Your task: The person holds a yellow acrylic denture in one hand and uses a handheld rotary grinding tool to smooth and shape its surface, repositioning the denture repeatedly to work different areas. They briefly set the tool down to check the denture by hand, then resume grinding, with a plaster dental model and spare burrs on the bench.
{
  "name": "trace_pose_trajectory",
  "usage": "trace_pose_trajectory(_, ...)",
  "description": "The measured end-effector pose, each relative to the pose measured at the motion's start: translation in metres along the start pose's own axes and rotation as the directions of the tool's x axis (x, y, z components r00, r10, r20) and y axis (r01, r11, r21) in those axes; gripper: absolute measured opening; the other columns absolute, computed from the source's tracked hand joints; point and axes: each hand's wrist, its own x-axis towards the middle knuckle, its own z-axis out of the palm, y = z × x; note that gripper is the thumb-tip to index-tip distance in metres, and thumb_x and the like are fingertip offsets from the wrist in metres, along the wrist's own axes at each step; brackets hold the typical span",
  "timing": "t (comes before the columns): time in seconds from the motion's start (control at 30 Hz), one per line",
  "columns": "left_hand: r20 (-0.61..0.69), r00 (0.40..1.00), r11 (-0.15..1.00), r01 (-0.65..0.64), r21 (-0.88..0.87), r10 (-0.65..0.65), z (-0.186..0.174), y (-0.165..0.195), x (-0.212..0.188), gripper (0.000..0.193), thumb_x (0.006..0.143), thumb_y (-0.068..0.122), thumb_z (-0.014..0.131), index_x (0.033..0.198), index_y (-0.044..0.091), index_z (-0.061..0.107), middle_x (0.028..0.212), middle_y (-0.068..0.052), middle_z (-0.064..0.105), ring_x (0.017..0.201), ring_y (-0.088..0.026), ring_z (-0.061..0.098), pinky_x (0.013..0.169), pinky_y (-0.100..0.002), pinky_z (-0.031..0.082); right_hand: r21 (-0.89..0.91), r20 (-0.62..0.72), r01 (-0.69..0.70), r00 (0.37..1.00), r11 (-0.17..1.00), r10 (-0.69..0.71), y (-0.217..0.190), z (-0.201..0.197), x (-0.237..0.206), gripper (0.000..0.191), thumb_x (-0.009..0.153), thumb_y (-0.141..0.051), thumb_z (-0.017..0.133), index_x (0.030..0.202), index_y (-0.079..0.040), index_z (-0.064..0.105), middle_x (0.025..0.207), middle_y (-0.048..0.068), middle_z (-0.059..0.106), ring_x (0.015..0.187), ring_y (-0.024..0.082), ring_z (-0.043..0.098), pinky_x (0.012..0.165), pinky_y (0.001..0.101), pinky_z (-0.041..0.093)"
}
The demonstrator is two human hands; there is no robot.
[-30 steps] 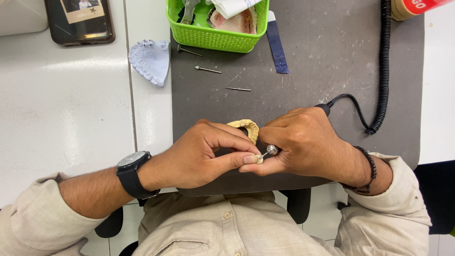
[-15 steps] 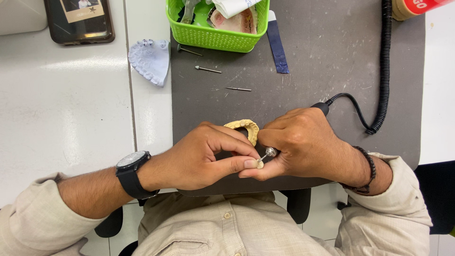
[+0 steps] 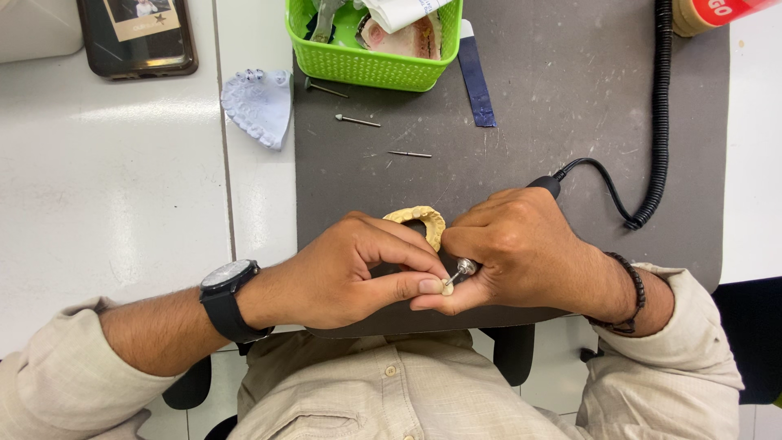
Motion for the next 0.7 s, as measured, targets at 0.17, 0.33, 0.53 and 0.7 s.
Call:
trace_pose_trajectory(0.17,0.001,1.000,1.000,0.005,-0.001,-0.005,-0.0002,0.0010,-0.0002,0.015,0.097,0.017,0.071,0.104,0.007,0.079,0.097,-0.005,0.080,0.085,-0.013,0.074,0.076,-0.027,0.059,0.000,-0.005,0.008,1.000,1.000,-0.008,-0.0005,-0.0021,-0.0004,0.057,0.071,-0.060,0.088,0.056,-0.012,0.062,0.042,-0.002,0.049,0.037,0.014,0.053,0.039,0.0305,0.042)
trace_pose_trajectory(0.33,-0.004,1.000,1.000,-0.017,0.016,0.017,-0.0006,0.0025,-0.0011,0.015,0.097,0.017,0.071,0.104,0.007,0.079,0.097,-0.006,0.080,0.085,-0.013,0.074,0.077,-0.027,0.059,-0.015,0.012,-0.012,1.000,1.000,0.012,-0.0009,-0.0006,0.0019,0.062,0.066,-0.060,0.090,0.049,-0.011,0.057,0.038,0.000,0.046,0.033,0.016,0.050,0.036,0.0320,0.040)
trace_pose_trajectory(0.53,0.005,1.000,1.000,0.013,0.011,-0.013,-0.0009,0.0028,0.0004,0.015,0.096,0.017,0.071,0.103,0.007,0.080,0.095,-0.005,0.080,0.081,-0.014,0.073,0.073,-0.027,0.058,-0.014,-0.013,0.024,1.000,1.000,-0.024,-0.0020,-0.0041,0.0003,0.056,0.072,-0.059,0.087,0.057,-0.013,0.060,0.043,-0.002,0.048,0.038,0.014,0.053,0.040,0.0307,0.041)
trace_pose_trajectory(0.7,0.001,1.000,1.000,-0.025,0.014,0.025,-0.0011,0.0016,0.0001,0.015,0.097,0.017,0.071,0.104,0.007,0.079,0.097,-0.006,0.079,0.085,-0.013,0.074,0.076,-0.027,0.059,0.000,-0.005,0.005,1.000,1.000,-0.005,-0.0004,-0.0009,0.0013,0.057,0.071,-0.056,0.088,0.053,-0.011,0.059,0.040,-0.001,0.047,0.035,0.015,0.052,0.039,0.0310,0.041)
